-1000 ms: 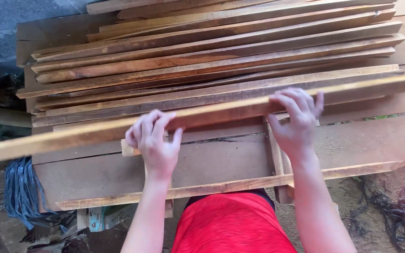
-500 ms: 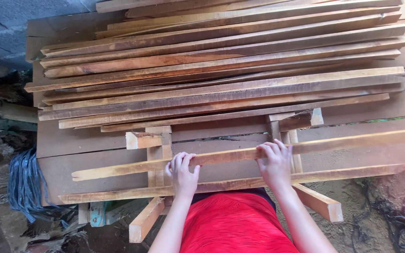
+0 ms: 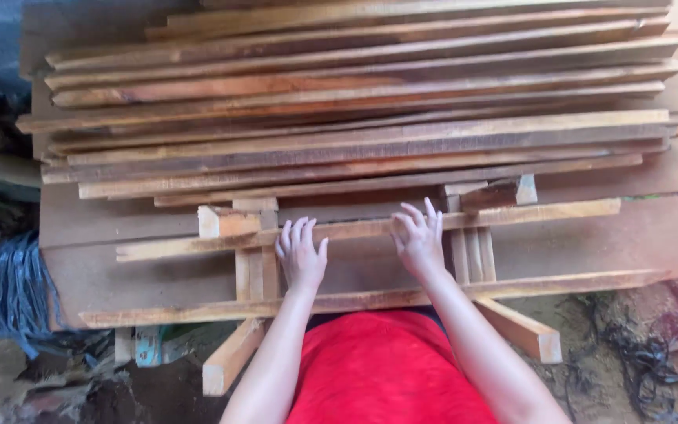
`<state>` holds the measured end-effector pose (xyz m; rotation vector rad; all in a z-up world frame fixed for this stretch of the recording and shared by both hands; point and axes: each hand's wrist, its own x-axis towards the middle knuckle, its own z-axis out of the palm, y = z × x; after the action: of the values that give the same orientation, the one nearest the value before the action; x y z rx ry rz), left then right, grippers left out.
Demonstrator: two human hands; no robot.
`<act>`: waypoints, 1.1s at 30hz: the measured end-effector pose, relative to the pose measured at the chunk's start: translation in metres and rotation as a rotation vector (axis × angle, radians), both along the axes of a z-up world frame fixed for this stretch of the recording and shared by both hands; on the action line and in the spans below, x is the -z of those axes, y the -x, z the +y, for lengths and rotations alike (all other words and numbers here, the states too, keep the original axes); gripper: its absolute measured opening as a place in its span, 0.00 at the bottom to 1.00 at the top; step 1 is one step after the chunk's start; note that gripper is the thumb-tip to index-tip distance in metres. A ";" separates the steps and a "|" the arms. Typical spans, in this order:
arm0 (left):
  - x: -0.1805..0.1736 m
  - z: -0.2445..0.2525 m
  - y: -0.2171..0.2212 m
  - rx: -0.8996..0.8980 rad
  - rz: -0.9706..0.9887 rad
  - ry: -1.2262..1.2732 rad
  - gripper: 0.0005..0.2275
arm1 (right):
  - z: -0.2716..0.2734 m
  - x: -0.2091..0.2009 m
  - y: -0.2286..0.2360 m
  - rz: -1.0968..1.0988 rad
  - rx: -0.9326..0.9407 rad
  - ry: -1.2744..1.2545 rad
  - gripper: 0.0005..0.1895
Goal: Arranging and sorting bundles of wooden planks on a wooden platform.
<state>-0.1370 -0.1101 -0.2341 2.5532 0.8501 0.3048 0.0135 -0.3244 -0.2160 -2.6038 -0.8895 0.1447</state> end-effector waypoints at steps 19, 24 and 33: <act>-0.019 -0.062 0.087 0.746 -0.046 0.209 0.10 | 0.018 0.019 0.018 0.172 -0.156 0.037 0.22; -0.011 -0.067 0.093 0.734 -0.030 0.131 0.13 | -0.011 0.008 0.054 0.184 -0.193 -0.006 0.21; -0.012 -0.070 0.094 0.706 -0.018 0.150 0.11 | -0.032 0.002 0.078 0.238 -0.250 0.084 0.22</act>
<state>-0.2306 -0.1798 -0.2222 2.5109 -0.0658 0.0379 -0.0647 -0.3564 -0.2178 -2.4719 -1.1362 0.5586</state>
